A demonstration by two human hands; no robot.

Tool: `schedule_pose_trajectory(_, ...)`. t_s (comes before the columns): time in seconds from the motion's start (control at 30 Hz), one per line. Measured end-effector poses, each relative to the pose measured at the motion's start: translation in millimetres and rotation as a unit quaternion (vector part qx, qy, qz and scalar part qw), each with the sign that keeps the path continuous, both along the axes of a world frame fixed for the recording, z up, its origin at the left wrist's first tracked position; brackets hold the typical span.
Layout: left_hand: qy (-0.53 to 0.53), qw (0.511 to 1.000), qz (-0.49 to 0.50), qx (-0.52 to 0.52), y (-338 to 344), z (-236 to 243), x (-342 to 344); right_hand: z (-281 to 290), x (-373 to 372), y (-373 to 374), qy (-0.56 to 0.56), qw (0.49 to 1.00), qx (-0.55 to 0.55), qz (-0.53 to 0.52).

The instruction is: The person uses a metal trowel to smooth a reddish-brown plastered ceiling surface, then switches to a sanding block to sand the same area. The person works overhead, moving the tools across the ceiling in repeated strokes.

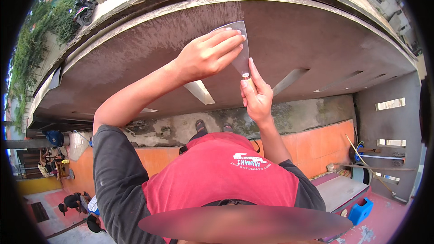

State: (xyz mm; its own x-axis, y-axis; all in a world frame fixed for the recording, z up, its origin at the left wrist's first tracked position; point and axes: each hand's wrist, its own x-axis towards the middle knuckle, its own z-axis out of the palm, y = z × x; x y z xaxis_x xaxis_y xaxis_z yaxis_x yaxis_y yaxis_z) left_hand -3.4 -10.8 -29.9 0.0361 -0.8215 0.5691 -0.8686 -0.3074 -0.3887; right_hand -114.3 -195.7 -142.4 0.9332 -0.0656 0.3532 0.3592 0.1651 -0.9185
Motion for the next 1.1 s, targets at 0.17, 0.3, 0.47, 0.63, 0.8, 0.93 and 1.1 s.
schedule_pose_trajectory(0.17, -0.025, 1.0, -0.013, 0.002, -2, 17, 5, 15, 8, 3, -0.005, 1.0, -0.003, -0.013)
schedule_pose_trajectory(0.3, -0.017, 0.999, -0.032, -0.004, -1, 19, 11, 15, 8, 6, 0.008, 1.0, 0.015, -0.007)
schedule_pose_trajectory(0.47, 0.013, 0.999, -0.046, 0.009, 0, 27, 10, 27, -2, 3, 0.047, 0.998, 0.039, -0.001)
schedule_pose_trajectory(0.63, 0.006, 0.999, -0.05, 0.0, 2, 18, 14, 22, -6, 4, 0.054, 0.998, 0.025, -0.005)
schedule_pose_trajectory(0.8, 0.022, 0.998, -0.048, -0.023, -1, 24, 17, 26, 3, 3, 0.018, 0.999, -0.042, -0.023)
schedule_pose_trajectory(0.93, 0.032, 0.998, -0.052, -0.021, -3, 21, 14, 23, 4, 2, 0.021, 0.999, -0.023, -0.024)
schedule_pose_trajectory(1.1, 0.026, 0.999, -0.038, -0.02, -2, 26, 13, 30, 1, 5, 0.053, 0.999, 0.006, -0.006)
